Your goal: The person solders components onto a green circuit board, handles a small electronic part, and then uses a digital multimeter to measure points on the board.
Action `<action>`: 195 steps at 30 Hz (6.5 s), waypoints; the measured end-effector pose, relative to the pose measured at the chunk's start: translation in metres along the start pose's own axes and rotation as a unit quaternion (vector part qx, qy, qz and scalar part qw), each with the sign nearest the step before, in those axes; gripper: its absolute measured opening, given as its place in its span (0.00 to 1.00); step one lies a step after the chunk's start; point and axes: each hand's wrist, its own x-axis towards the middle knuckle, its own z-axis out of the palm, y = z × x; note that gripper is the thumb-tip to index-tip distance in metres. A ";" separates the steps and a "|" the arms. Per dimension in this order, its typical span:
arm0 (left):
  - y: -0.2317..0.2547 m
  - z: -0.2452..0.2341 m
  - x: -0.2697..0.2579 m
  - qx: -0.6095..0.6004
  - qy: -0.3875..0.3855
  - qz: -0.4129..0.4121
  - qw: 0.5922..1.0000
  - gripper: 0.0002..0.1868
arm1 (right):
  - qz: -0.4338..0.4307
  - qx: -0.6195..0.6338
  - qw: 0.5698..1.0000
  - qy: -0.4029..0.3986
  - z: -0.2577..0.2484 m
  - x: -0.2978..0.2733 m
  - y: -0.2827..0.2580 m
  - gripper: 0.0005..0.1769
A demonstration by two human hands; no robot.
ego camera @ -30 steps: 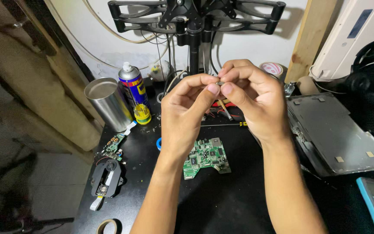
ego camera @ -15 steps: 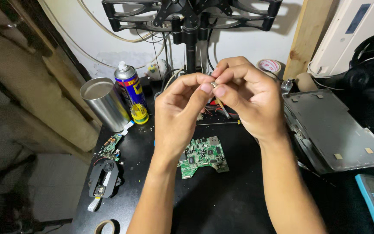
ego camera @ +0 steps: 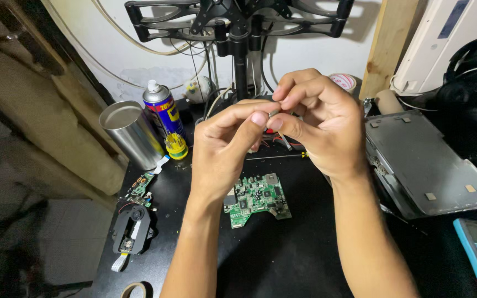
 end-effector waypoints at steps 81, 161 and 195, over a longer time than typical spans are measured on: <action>0.015 0.025 -0.018 -0.058 -0.005 0.062 0.996 0.04 | -0.044 0.003 0.999 -0.010 -0.006 -0.013 -0.014 0.07; -0.100 0.025 -0.085 0.353 0.035 -0.012 0.935 0.07 | 0.351 -0.075 0.933 -0.007 -0.073 -0.128 0.095 0.15; -0.185 0.267 -0.098 -0.142 -0.188 -0.319 0.918 0.07 | 0.382 -0.582 0.653 0.297 -0.180 -0.231 -0.148 0.37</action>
